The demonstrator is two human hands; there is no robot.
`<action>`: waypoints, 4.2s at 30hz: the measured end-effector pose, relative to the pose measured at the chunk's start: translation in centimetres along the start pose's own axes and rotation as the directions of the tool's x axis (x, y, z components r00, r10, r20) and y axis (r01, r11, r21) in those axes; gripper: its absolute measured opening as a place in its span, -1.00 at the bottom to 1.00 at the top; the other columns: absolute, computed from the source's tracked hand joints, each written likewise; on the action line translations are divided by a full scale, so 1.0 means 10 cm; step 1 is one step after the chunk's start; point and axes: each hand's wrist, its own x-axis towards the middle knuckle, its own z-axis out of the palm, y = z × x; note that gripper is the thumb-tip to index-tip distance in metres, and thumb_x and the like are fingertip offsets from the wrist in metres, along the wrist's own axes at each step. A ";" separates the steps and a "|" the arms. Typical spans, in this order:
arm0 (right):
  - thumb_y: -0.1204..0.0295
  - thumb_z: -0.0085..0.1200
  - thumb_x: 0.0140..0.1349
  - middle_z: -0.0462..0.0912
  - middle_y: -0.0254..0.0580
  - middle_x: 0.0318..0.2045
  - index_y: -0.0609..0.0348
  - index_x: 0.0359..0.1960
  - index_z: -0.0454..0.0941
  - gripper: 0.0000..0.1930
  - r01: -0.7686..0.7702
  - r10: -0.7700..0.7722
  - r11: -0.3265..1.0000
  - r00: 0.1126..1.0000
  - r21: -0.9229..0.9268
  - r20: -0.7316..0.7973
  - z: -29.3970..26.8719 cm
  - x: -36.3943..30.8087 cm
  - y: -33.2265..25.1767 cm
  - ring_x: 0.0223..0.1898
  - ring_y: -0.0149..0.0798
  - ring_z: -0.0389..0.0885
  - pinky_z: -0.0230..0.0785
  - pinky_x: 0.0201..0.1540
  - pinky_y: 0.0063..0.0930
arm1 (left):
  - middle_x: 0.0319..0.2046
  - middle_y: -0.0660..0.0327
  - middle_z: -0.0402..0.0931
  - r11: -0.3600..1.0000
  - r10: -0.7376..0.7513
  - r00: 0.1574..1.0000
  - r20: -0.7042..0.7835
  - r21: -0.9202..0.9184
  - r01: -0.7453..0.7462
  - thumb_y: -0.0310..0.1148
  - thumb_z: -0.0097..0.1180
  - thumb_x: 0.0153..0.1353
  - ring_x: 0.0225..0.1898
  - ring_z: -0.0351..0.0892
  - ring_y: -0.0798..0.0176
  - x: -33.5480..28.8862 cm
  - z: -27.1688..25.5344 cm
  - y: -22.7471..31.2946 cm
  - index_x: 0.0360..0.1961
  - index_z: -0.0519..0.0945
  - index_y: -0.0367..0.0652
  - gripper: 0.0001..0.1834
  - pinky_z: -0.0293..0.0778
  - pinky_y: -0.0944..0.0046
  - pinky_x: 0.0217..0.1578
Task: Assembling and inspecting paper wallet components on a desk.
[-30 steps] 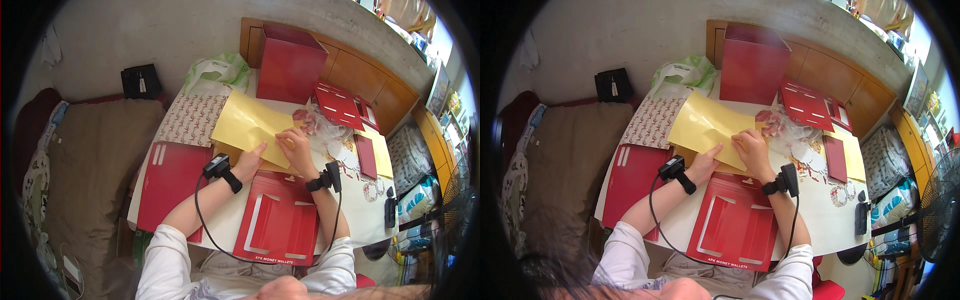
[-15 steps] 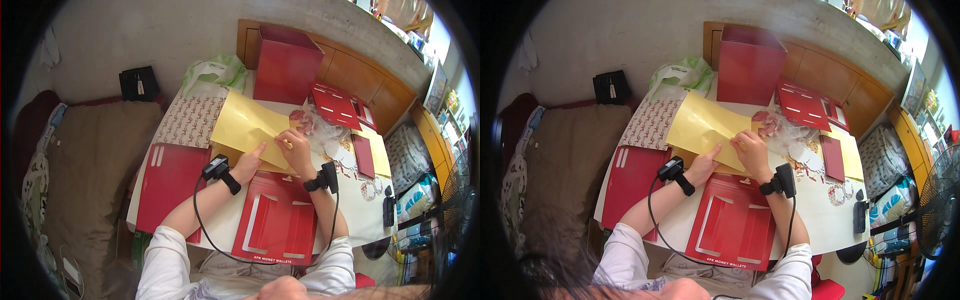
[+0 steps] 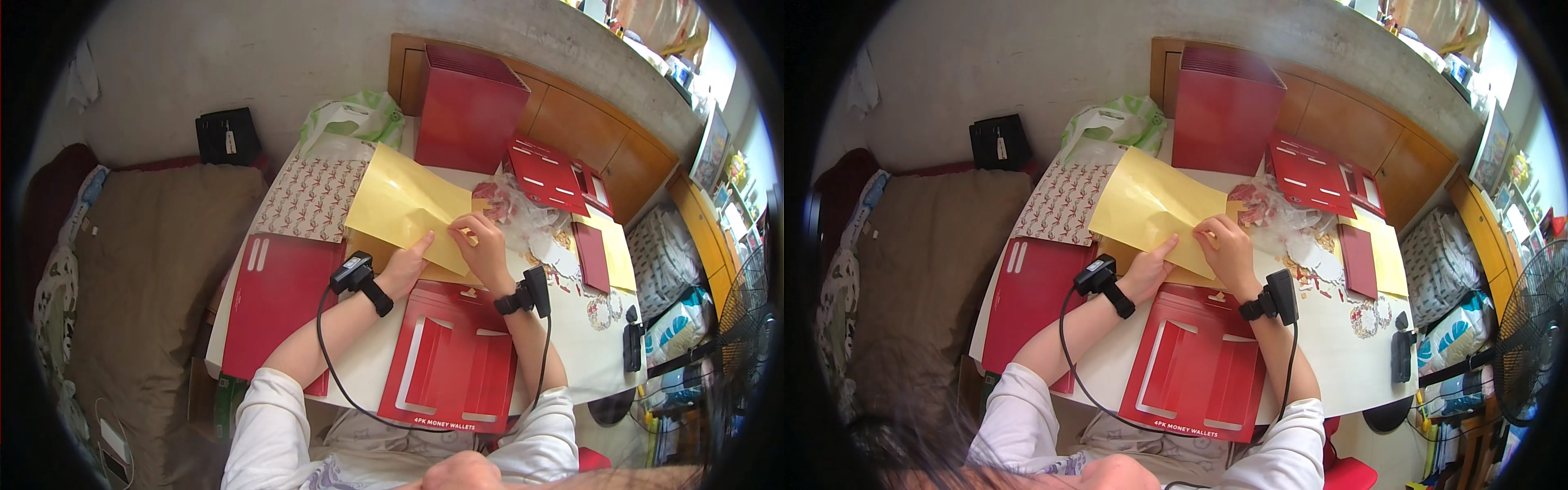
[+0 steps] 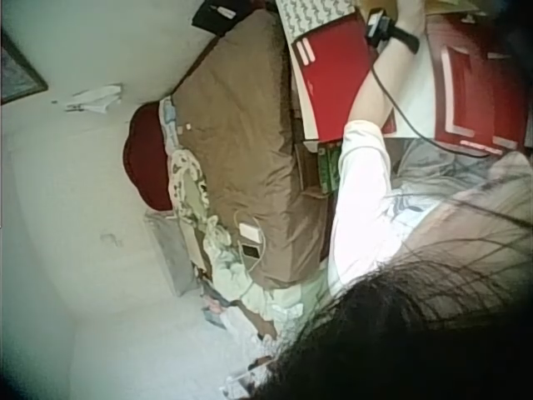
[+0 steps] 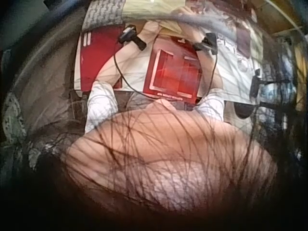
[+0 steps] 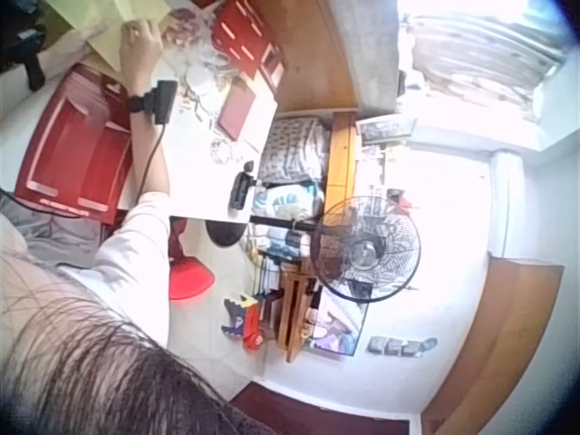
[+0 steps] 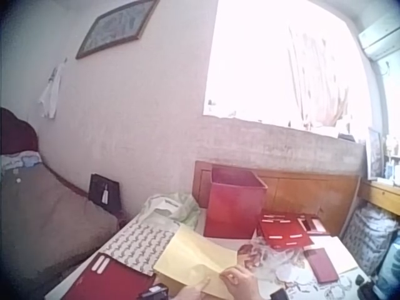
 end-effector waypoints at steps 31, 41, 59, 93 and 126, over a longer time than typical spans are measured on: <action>0.59 0.13 0.00 0.55 -0.19 -0.33 0.19 -0.42 0.46 -0.88 0.081 -0.125 0.972 0.972 0.220 0.197 -0.23 0.09 -0.01 -0.24 -0.17 0.53 0.40 -0.26 -0.46 | -0.01 0.19 0.38 0.994 0.045 0.996 -0.077 0.106 -0.036 -0.31 -0.08 0.29 -0.02 0.43 0.26 0.07 0.00 0.08 0.05 0.30 -0.25 -0.64 0.41 0.26 -0.03; 0.52 0.22 -0.05 0.49 -0.12 -0.22 0.17 -0.07 0.40 -0.56 0.006 -0.034 0.996 0.952 0.094 0.304 -1.37 -0.46 -1.04 -0.14 -0.16 0.46 0.35 -0.10 -0.39 | -0.78 0.26 0.38 0.702 -0.459 0.875 -0.153 0.542 0.462 0.20 -0.23 0.22 -0.81 0.32 0.46 -0.20 -0.05 0.56 -0.64 0.42 -0.22 -0.35 0.16 0.52 -0.82; 0.40 0.24 -0.05 0.52 -0.21 -0.31 0.18 0.05 0.31 -0.42 0.221 -0.153 0.922 0.962 -0.317 0.224 -1.18 -2.27 -1.57 -0.29 -0.17 0.48 0.30 -0.20 -0.32 | -0.31 0.19 0.44 -0.498 -0.046 0.355 0.934 0.287 -0.818 -0.42 0.16 -0.12 -0.28 0.44 0.22 -2.26 0.26 -0.25 -0.32 0.49 -0.21 -0.74 0.42 0.26 -0.26; 0.61 -0.09 0.22 0.47 -0.17 -0.09 0.19 -0.33 0.38 -0.95 0.005 0.550 0.085 0.834 0.996 -0.052 -0.74 -1.69 -1.90 -0.03 -0.30 0.44 0.23 0.10 -0.39 | -0.21 0.02 0.50 -0.499 0.337 0.316 0.887 0.453 -0.739 -0.51 0.06 -0.12 -0.28 0.53 0.12 -2.13 0.90 0.12 -0.22 0.47 -0.34 -0.66 0.49 0.25 -0.28; 0.56 -0.07 0.24 0.50 -0.24 -0.15 0.14 -0.32 0.39 -0.97 0.019 0.527 0.029 0.849 0.999 -0.031 -0.65 -1.70 -1.92 -0.05 -0.33 0.45 0.23 0.08 -0.38 | -0.27 -0.01 0.50 -0.514 0.348 0.320 0.881 0.465 -0.721 -0.51 0.10 -0.15 -0.33 0.55 0.11 -2.10 0.91 0.14 -0.37 0.42 -0.28 -0.76 0.51 0.23 -0.34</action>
